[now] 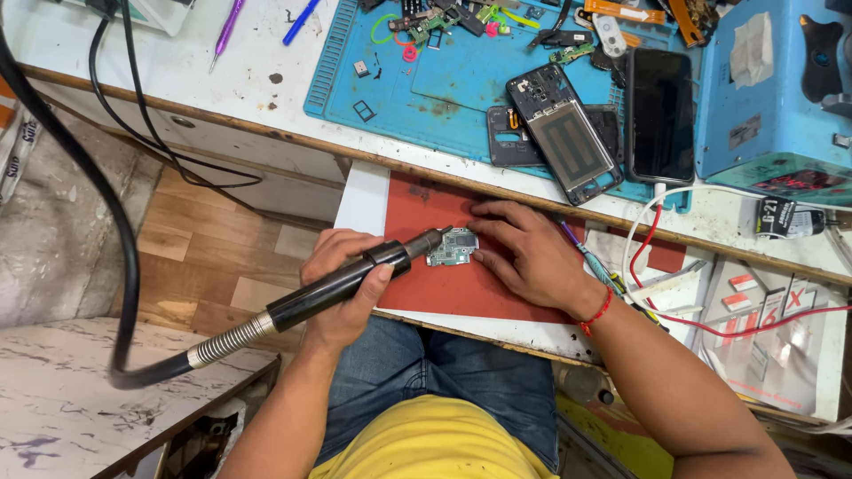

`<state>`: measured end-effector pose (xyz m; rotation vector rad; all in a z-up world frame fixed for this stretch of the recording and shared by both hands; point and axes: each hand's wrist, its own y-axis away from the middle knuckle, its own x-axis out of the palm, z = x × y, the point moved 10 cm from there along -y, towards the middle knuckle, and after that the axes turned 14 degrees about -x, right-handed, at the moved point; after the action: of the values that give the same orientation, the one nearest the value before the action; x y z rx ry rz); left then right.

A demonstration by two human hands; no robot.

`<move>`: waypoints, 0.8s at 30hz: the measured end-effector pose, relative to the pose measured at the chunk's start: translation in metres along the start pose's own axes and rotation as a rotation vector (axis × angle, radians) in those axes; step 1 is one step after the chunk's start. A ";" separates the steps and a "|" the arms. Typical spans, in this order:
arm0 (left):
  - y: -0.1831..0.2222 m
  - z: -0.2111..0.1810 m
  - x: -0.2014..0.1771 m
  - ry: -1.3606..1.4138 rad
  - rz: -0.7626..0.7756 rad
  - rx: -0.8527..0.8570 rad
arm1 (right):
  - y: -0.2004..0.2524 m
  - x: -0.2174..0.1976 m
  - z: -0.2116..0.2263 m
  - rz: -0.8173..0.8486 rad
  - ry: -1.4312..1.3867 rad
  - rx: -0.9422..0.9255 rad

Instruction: The person uses a hot air gun to heat a small circuit board placed on a red mat, then sets the tool down and manipulates the board with their fingers. The workspace contains various disassembled phone parts and tools.

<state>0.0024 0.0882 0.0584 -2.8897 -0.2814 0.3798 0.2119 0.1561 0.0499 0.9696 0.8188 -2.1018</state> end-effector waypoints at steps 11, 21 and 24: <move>0.006 -0.015 0.007 -0.017 0.137 0.097 | 0.001 0.002 0.003 -0.025 0.018 -0.019; 0.003 0.006 -0.006 0.024 -0.006 -0.023 | 0.001 0.005 0.000 -0.013 0.014 0.001; 0.004 0.007 -0.009 0.059 -0.006 -0.063 | 0.003 0.005 0.003 -0.013 0.021 -0.005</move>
<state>-0.0071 0.0836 0.0524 -2.9547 -0.2967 0.2897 0.2105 0.1506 0.0463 0.9882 0.8425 -2.1033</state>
